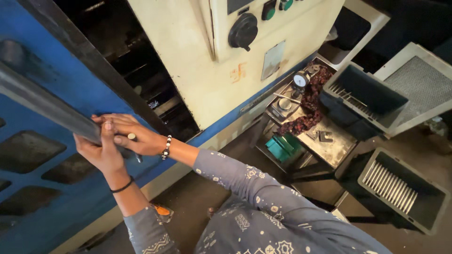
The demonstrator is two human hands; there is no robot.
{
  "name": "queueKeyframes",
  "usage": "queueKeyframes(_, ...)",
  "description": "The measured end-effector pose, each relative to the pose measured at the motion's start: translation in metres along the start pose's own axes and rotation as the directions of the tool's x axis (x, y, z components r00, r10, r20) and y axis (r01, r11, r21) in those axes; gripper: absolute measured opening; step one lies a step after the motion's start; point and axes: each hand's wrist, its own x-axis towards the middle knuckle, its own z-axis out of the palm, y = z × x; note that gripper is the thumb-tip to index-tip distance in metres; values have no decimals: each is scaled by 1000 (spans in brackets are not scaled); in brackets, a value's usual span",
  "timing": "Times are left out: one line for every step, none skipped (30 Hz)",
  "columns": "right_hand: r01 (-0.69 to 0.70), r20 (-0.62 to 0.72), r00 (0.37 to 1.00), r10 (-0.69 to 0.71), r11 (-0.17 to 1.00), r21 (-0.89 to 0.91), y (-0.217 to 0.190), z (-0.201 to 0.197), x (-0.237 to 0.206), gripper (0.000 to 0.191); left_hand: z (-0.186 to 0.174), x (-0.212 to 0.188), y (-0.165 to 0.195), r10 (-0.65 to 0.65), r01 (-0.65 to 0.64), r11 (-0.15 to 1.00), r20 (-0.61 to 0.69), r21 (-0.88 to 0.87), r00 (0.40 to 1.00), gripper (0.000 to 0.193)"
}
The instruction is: The person places cylindrical metal rods into a metal-cutting saw machine, pulls down the saw handle to cut the rods, and transfers the cut pieces into plastic bins and a cardboard box. They repeat the loading and cutting cycle and handle the cut rod pieces one at a time.
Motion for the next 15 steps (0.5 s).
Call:
queueKeyframes(3, 9, 1000, -3, 1000, 0, 0, -1, 0, 47, 0, -1, 0, -14, 14, 1000, -8, -21, 1000, 35)
queueKeyframes(-7, 18, 1000, 7, 1000, -19, 0, -5, 0, 46, 3, -1, -1, -25, 24, 998, -20, -50, 999, 36)
queueKeyframes(-10, 32, 999, 12, 999, -37, 0, -7, 1, 46, 5, -1, -1, -30, 27, 997, -38, -78, 999, 38)
queueKeyframes(-16, 45, 999, 18, 998, -54, -1, -9, 2, 45, 8, -2, 0, -8, 6, 998, -46, -65, 999, 37)
queueKeyframes(-26, 55, 998, 29, 998, -63, -2, -11, 0, 46, 10, -3, 1, 12, -14, 999, -49, -48, 999, 36)
queueKeyframes(-32, 65, 997, 37, 997, -73, -2, -14, 1, 47, 12, -3, 2, 35, -37, 999, -50, -32, 998, 35)
queueKeyframes(-34, 76, 996, 40, 996, -84, 0, -17, 3, 48, 14, -2, 2, 23, -25, 999, -60, -36, 998, 34)
queueKeyframes(-9, 84, 996, 13, 999, -41, 2, -20, 5, 48, 15, -2, 3, 8, -10, 999, -69, -39, 998, 34)
queueKeyframes(6, 90, 996, -7, 1000, 7, 3, -21, 6, 48, 16, -3, 3, -17, 14, 999, -77, -41, 997, 33)
queueKeyframes(17, 96, 995, -22, 998, 57, 5, -21, 5, 48, 17, -4, 3, -12, 10, 1000, -73, -29, 997, 34)
queueKeyframes(24, 101, 994, -30, 998, 63, 6, -22, 5, 47, 18, -4, 3, -2, 0, 1000, -72, -18, 997, 34)
queueKeyframes(39, 109, 993, -46, 997, 67, 8, -23, 7, 47, 18, -4, 3, 16, -17, 1000, -75, -9, 997, 35)
queueKeyframes(55, 117, 991, -63, 996, 71, 9, -24, 8, 47, 18, -3, 3, 30, -28, 999, -85, 23, 996, 34)
queueKeyframes(46, 129, 990, -56, 996, 81, 10, -25, 9, 48, 19, -3, 3, 40, -35, 998, -91, 56, 995, 33)
queueKeyframes(36, 138, 989, -48, 995, 90, 10, -26, 9, 49, 19, -3, 3, 48, -40, 995, -94, 87, 994, 33)
